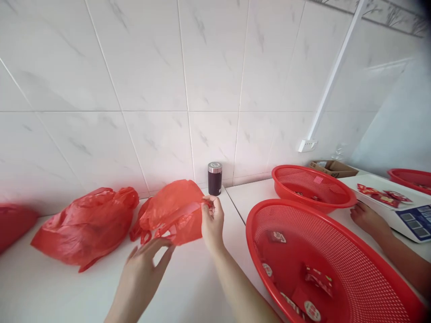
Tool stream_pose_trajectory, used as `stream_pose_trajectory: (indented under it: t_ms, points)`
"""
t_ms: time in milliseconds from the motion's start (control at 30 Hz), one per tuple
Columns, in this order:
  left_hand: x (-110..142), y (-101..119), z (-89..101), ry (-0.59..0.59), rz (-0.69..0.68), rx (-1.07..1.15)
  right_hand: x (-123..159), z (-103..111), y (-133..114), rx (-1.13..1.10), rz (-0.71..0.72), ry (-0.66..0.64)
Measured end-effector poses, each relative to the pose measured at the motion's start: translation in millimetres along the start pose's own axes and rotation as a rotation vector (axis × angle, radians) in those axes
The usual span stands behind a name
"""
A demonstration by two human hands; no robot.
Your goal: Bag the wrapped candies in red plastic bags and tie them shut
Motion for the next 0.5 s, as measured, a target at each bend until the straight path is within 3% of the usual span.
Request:
stream_pose_trajectory:
  t_ms: [67, 133, 167, 233, 300, 400, 500]
  points:
    - [26.4, 25.5, 19.2, 0.491, 0.017, 0.055, 10.5, -0.3, -11.4, -0.002, 0.018, -0.065]
    - [37.4, 45.6, 20.5, 0.706, -0.058, -0.015, 23.1, -0.5, -22.1, 0.030, 0.041, -0.181]
    - [35.6, 49.7, 16.9, 0.712, -0.080, -0.061, 29.3, 0.1, -26.5, 0.059, 0.050, -0.253]
    - [22.5, 40.8, 8.3, 0.583, -0.015, -0.053, 40.1, 4.4, -31.7, 0.132, 0.055, -0.402]
    - [8.1, 15.4, 4.7, 0.395, 0.149, 0.074, 47.1, 12.4, -31.4, 0.205, 0.047, -0.532]
    - [3.1, -22.8, 17.2, 0.218, 0.300, 0.270, 47.9, 25.2, -19.5, 0.304, 0.052, -0.648]
    - [21.4, -47.6, 33.0, 0.086, 0.483, 0.805, 38.1, 30.8, 6.1, 0.466, 0.068, -0.662]
Point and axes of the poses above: each hand's wrist, its own x-axis away from the middle knuckle, its own z-axis out of the back of the hand, y = z × x, the point moved 3 cm from there along -x, towards the middle knuckle, and after that the axes turned 9 degrees about x, right-handed, at the moved point
